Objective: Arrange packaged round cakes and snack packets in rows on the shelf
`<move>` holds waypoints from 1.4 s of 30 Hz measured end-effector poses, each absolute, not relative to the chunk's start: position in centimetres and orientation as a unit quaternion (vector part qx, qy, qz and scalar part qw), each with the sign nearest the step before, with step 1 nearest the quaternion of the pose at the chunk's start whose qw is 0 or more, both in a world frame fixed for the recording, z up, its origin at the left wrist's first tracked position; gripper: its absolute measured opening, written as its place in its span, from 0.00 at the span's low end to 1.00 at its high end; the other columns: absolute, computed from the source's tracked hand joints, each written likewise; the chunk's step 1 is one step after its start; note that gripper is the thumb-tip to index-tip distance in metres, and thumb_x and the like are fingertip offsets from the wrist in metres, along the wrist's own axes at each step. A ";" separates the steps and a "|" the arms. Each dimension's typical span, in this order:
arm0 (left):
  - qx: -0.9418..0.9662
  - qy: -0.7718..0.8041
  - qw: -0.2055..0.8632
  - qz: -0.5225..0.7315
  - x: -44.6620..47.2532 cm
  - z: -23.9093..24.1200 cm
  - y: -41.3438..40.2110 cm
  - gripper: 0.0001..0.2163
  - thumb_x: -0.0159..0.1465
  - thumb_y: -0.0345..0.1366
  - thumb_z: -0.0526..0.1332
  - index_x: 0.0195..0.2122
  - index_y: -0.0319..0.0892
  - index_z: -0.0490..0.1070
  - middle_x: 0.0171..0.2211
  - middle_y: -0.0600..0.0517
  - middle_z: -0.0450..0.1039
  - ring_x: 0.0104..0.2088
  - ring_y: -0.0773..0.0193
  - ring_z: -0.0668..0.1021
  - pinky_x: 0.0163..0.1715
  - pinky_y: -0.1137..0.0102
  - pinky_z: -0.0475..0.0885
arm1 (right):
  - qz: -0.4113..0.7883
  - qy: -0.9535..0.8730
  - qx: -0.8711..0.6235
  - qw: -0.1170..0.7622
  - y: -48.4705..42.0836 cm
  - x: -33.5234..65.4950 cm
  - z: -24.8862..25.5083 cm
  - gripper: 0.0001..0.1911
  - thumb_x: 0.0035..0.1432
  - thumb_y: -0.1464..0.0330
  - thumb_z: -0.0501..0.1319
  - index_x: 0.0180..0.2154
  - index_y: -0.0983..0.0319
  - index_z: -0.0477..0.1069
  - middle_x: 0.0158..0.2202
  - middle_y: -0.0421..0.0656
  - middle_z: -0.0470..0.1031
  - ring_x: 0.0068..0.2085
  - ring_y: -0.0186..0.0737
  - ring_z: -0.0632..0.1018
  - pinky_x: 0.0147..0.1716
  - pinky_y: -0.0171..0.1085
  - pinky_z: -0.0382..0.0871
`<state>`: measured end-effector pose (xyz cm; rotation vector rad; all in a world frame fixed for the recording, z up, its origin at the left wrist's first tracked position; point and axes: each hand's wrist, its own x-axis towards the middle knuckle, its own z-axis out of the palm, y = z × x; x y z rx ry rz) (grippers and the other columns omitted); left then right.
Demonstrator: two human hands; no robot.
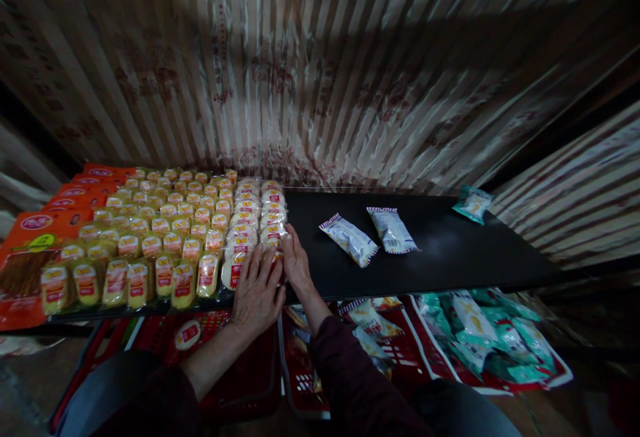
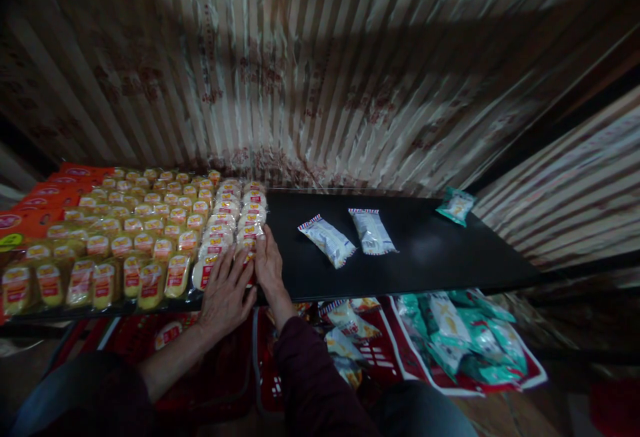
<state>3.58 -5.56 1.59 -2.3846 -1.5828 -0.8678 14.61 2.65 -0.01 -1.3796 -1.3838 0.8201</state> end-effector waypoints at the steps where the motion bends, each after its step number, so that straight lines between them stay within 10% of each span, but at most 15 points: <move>1: -0.794 -0.528 0.075 -0.291 3.6 1.6 -5.5 0.22 0.60 0.36 0.57 0.55 0.34 0.67 0.62 0.38 0.59 0.66 0.44 0.50 0.62 0.46 0.52 | 0.336 -0.573 -0.570 0.484 2.6 14.6 0.1 0.27 0.64 0.52 0.47 0.58 0.58 0.64 0.56 0.43 0.70 0.57 0.41 0.70 0.59 0.45 0.62; 22: -0.759 -0.562 0.088 -0.316 1.2 4.6 0.0 0.26 0.61 0.43 0.57 0.60 0.43 0.63 0.65 0.43 0.53 0.67 0.44 0.49 0.62 0.46 0.48 | 0.396 -0.521 -0.553 0.516 10.3 16.6 0.3 0.37 0.58 0.44 0.48 0.57 0.62 0.66 0.61 0.48 0.63 0.63 0.44 0.62 0.64 0.49 0.51; 35: -0.736 -0.636 0.061 -0.224 1.3 3.2 4.4 0.25 0.62 0.47 0.53 0.58 0.43 0.66 0.63 0.40 0.58 0.64 0.42 0.57 0.60 0.48 0.51 | 0.490 -0.537 -0.460 0.510 11.7 15.0 0.0 0.32 0.61 0.46 0.46 0.57 0.56 0.65 0.51 0.43 0.75 0.49 0.43 0.78 0.47 0.42 0.73; 42: -0.732 -0.668 0.034 -0.129 1.3 5.6 3.8 0.27 0.66 0.50 0.46 0.63 0.46 0.59 0.66 0.44 0.52 0.66 0.47 0.54 0.63 0.54 0.47 | 0.467 -0.526 -0.513 0.491 12.2 15.7 1.0 0.36 0.57 0.43 0.49 0.58 0.58 0.64 0.61 0.42 0.65 0.63 0.43 0.63 0.63 0.42 0.53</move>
